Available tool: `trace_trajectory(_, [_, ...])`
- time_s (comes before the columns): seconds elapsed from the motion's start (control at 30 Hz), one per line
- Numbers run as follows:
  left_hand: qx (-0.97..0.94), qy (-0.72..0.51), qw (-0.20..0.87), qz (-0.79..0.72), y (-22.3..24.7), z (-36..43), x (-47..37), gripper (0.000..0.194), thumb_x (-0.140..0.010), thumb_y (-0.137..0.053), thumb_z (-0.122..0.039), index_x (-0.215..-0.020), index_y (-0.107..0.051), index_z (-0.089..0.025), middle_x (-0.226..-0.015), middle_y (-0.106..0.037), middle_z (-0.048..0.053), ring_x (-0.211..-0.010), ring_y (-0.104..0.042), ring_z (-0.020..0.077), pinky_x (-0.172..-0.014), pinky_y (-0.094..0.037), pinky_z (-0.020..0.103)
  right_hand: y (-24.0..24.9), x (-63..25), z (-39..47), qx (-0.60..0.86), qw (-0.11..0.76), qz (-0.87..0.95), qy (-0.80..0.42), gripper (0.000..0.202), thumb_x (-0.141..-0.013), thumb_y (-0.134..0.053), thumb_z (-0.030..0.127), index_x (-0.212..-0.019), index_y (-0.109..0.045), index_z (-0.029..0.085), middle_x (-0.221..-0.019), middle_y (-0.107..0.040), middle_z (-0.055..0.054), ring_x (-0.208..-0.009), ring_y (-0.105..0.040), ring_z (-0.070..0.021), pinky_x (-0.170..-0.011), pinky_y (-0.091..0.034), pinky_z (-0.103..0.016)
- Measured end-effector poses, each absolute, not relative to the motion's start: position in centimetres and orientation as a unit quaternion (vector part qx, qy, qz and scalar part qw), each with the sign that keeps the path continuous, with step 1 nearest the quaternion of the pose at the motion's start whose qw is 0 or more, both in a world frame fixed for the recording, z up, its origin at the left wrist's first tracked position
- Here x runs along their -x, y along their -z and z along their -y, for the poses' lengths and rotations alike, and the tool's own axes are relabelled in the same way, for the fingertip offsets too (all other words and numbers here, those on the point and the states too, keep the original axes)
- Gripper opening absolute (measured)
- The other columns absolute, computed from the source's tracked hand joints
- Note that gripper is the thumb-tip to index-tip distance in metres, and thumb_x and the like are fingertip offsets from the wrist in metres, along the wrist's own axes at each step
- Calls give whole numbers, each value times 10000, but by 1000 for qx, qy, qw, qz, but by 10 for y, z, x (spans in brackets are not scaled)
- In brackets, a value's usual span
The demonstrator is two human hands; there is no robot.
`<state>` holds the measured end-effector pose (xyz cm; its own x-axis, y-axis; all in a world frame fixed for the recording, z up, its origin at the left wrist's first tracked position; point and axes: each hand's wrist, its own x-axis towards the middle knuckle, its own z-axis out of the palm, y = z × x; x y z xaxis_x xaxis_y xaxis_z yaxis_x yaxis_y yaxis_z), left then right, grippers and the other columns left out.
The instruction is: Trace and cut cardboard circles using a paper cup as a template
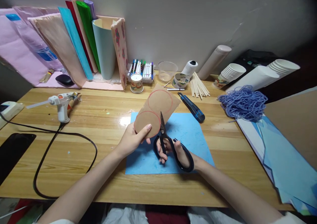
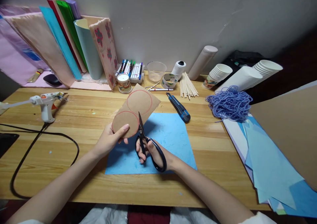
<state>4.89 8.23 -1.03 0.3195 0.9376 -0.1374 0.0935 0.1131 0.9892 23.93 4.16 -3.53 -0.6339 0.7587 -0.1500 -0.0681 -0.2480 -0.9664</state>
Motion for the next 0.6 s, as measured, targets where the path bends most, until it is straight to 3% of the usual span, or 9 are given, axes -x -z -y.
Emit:
trace_trajectory(0.37, [-538,-369,597,-467,5,-83,-49,369,-803,-588,-504,-756,-601,-139,-502,-592,9,-395,-435,81,-392,-287,196,41,-240,-38,374,323,529,-691,672,-692,-390,840,-731,-471,173,-464,-381,77,-370,-378,-70,-394,-399,-207])
trace_trajectory(0.6, [-516,-421,569,-482,1,-85,-44,445,-782,-547,-609,-681,-535,-176,-425,-515,-36,-341,-427,90,-367,-240,208,23,-249,-47,390,287,556,-676,684,-600,-487,857,-635,-448,174,-444,-385,65,-358,-345,-61,-359,-385,-205])
